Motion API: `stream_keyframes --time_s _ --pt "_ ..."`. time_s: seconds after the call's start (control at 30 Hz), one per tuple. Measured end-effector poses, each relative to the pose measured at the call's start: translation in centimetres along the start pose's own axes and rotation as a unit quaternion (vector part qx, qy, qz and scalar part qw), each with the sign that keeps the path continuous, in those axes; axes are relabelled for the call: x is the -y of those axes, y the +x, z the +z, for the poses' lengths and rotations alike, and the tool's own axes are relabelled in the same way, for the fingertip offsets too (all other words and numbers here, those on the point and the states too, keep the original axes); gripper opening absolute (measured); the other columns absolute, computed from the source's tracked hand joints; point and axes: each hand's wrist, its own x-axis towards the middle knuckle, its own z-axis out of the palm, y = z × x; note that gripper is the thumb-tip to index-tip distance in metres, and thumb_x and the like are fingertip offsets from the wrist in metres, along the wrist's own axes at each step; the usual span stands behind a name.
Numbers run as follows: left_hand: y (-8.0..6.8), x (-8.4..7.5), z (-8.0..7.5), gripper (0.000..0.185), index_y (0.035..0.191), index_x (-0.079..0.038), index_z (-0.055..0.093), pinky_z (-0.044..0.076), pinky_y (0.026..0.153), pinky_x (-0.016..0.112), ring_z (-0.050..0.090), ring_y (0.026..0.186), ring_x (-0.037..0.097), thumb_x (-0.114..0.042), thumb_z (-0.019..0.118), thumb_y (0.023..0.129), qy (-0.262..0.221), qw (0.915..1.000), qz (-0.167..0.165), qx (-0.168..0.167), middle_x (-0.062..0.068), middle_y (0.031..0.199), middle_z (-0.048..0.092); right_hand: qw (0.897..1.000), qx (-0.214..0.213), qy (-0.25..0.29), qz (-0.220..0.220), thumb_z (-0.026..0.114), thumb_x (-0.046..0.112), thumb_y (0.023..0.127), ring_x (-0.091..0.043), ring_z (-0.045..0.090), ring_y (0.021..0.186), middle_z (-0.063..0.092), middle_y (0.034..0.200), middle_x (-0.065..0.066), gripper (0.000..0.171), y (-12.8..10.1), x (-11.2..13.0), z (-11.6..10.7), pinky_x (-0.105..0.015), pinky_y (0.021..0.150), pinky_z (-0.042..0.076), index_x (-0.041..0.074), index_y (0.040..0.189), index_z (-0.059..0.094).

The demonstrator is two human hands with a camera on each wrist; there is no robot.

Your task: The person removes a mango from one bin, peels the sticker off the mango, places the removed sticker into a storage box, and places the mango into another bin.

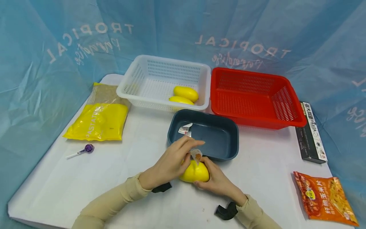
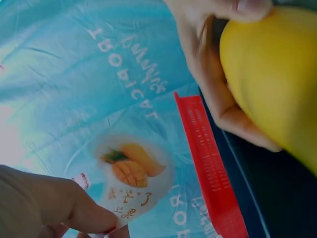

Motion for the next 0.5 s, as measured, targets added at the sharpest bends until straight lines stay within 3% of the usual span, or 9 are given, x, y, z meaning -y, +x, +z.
stream_keyframes --time_s 0.13,0.3,0.5 --pt "1.6 0.6 0.7 0.045 0.126 -0.004 0.058 0.044 0.07 0.023 0.054 0.08 0.016 0.011 0.055 0.083 0.012 0.9998 -0.011 0.013 0.006 0.105 0.067 1.0 0.009 0.009 -0.004 0.079 0.025 0.077 -0.012 0.054 0.098 0.057 0.125 0.0 0.065 0.0 0.0 -0.1 -0.029 0.083 0.048 0.019 0.131 0.044" --pt "4.3 1.5 1.4 0.038 0.124 -0.004 0.057 0.044 0.074 0.028 0.053 0.075 0.016 0.003 0.06 0.087 0.023 0.9969 -0.055 0.051 -0.001 0.086 0.07 1.0 0.021 0.01 0.01 0.077 0.028 0.079 -0.015 0.054 0.108 0.053 0.135 0.0 0.068 -0.1 -0.1 -0.2 -0.034 0.09 0.048 0.021 0.137 0.042" --pt "7.1 2.8 2.5 0.024 0.108 -0.013 0.066 0.036 0.063 0.023 0.048 0.068 0.017 -0.008 0.07 0.085 0.099 0.9826 -0.116 0.106 -0.002 0.078 0.07 0.999 0.032 0.015 0.018 0.077 0.033 0.08 -0.016 0.054 0.112 0.052 0.137 0.001 0.07 -0.1 -0.1 -0.2 -0.037 0.094 0.048 0.024 0.139 0.04"
